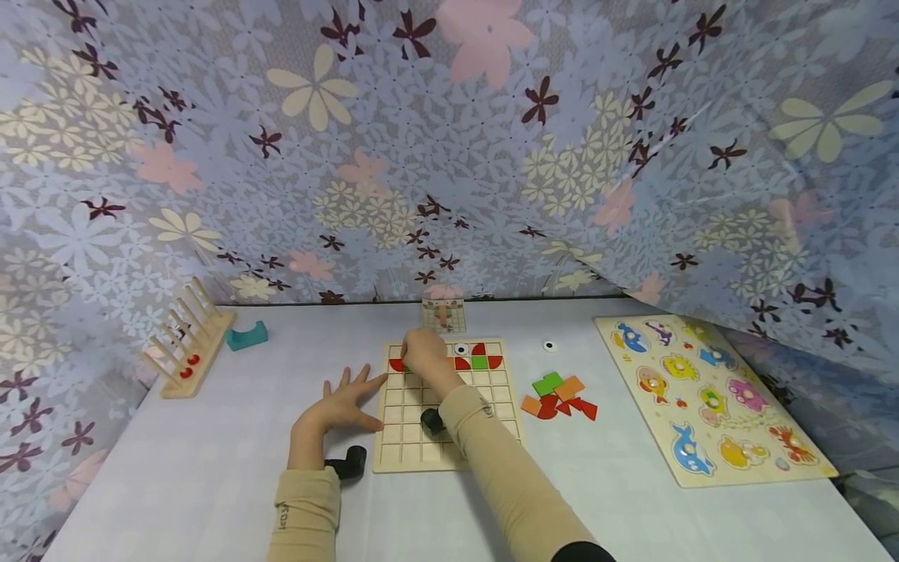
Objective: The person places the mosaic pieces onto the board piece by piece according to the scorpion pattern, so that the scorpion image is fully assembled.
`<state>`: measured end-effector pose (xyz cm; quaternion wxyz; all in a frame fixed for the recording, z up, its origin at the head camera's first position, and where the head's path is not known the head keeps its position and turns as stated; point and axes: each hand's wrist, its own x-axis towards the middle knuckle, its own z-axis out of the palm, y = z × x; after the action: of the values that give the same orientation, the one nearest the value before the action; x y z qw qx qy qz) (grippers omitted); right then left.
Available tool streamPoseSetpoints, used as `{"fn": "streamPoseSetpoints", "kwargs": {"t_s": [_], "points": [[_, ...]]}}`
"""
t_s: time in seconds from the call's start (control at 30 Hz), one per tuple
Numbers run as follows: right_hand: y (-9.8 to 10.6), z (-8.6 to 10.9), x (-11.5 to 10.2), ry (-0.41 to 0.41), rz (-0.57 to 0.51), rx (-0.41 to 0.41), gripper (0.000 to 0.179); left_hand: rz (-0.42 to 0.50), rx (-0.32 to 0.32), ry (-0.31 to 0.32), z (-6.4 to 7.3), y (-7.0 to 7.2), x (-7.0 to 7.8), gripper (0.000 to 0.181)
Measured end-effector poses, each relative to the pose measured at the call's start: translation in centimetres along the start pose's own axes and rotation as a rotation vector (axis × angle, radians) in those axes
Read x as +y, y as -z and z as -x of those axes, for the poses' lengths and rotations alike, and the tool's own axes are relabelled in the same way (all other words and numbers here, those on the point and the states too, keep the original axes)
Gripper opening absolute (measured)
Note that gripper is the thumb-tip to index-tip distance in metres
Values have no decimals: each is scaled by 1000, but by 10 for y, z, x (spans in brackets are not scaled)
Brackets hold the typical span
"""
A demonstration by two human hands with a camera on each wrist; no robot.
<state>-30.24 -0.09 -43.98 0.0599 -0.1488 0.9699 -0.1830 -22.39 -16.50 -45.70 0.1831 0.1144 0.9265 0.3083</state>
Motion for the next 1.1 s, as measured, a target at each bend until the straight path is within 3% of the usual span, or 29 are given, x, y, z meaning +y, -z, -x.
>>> {"fn": "streamPoseSetpoints", "kwargs": {"t_s": [0.27,0.47,0.83,1.1], "points": [[19,9,36,-40,-296,106,12,-8,7,32,-3,-1,0,91],[33,19,65,-117,-418,152,18,-6,10,40,-3,-1,1,91],[51,36,127,-228,-421,222,22,1,11,28,-1,-1,1,91],[63,49,163,-318,-369,221,28,9,11,32,-2,-2,0,91]]}}
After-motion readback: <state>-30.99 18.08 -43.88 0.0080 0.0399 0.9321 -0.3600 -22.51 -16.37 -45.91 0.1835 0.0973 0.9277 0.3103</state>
